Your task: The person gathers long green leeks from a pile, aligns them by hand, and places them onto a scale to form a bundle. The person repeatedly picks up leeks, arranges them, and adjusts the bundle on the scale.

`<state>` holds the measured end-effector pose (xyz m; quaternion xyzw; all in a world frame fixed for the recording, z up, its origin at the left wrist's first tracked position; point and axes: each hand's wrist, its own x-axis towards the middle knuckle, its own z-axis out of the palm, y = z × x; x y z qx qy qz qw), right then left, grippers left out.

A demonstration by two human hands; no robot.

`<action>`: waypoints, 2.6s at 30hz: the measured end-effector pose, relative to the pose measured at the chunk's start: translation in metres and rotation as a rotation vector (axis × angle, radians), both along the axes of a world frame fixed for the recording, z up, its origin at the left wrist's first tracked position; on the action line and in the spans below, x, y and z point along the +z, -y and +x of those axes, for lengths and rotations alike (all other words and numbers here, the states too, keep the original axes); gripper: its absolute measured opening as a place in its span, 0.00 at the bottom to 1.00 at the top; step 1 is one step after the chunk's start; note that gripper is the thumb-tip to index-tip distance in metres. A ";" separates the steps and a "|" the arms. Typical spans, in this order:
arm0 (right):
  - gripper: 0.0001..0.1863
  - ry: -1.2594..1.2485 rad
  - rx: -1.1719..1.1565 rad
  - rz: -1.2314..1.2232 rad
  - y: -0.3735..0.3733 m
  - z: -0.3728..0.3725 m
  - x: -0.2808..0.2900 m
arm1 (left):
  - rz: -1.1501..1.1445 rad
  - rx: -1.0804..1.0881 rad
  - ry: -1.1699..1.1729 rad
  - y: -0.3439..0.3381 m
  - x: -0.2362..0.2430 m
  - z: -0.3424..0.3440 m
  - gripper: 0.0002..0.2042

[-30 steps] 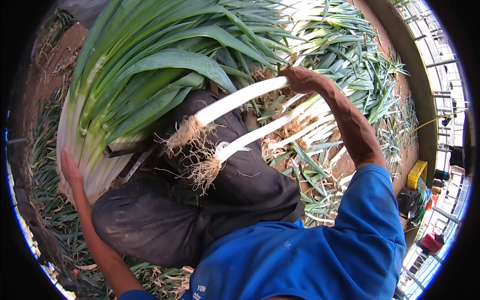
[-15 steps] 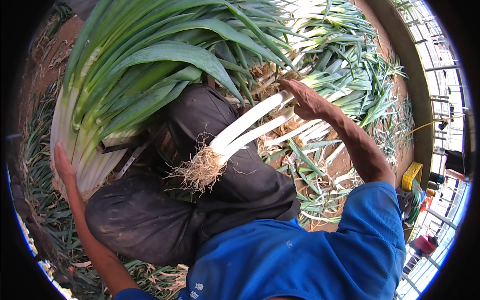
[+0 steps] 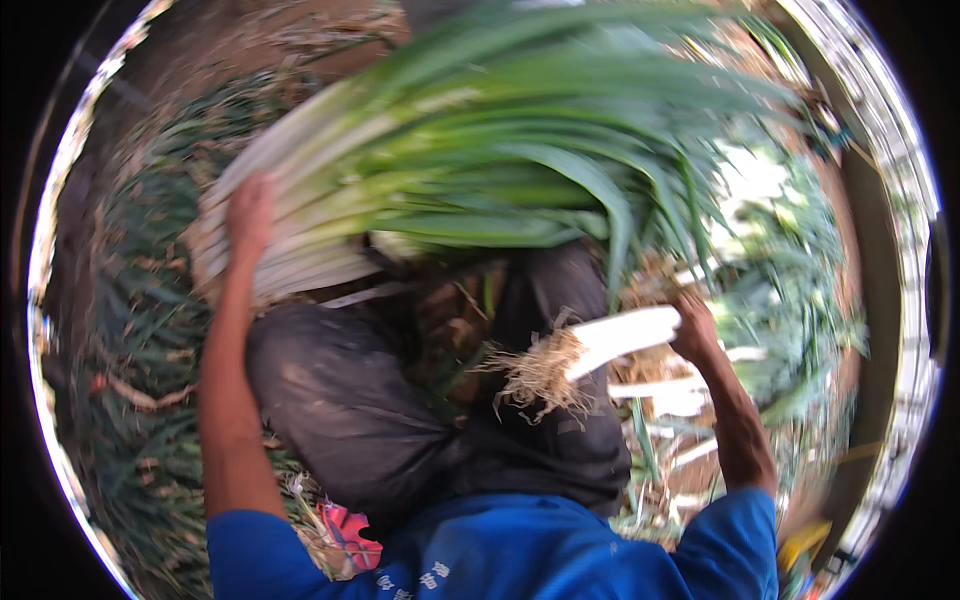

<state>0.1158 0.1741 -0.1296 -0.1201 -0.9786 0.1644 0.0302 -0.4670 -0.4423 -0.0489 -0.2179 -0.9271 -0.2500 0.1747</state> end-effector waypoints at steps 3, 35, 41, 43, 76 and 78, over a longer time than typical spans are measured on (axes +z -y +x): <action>0.19 -0.038 -0.085 -0.012 0.000 0.002 0.056 | -0.083 0.036 -0.072 -0.027 0.031 0.030 0.23; 0.35 0.191 0.623 0.221 0.360 -0.579 0.246 | 0.133 0.066 -0.085 -0.020 0.055 0.059 0.25; 0.35 0.171 0.751 0.174 0.353 -0.587 0.243 | 0.252 0.091 -0.224 -0.022 0.044 0.059 0.21; 0.35 0.186 0.741 0.122 0.356 -0.584 0.245 | 0.258 0.109 -0.212 -0.022 0.045 0.061 0.20; 0.45 0.367 0.351 0.419 0.226 -0.527 0.306 | -0.043 0.066 0.045 -0.038 0.047 0.014 0.27; 0.44 0.308 0.300 0.443 0.187 -0.517 0.306 | -0.031 0.063 0.042 -0.029 0.045 0.016 0.27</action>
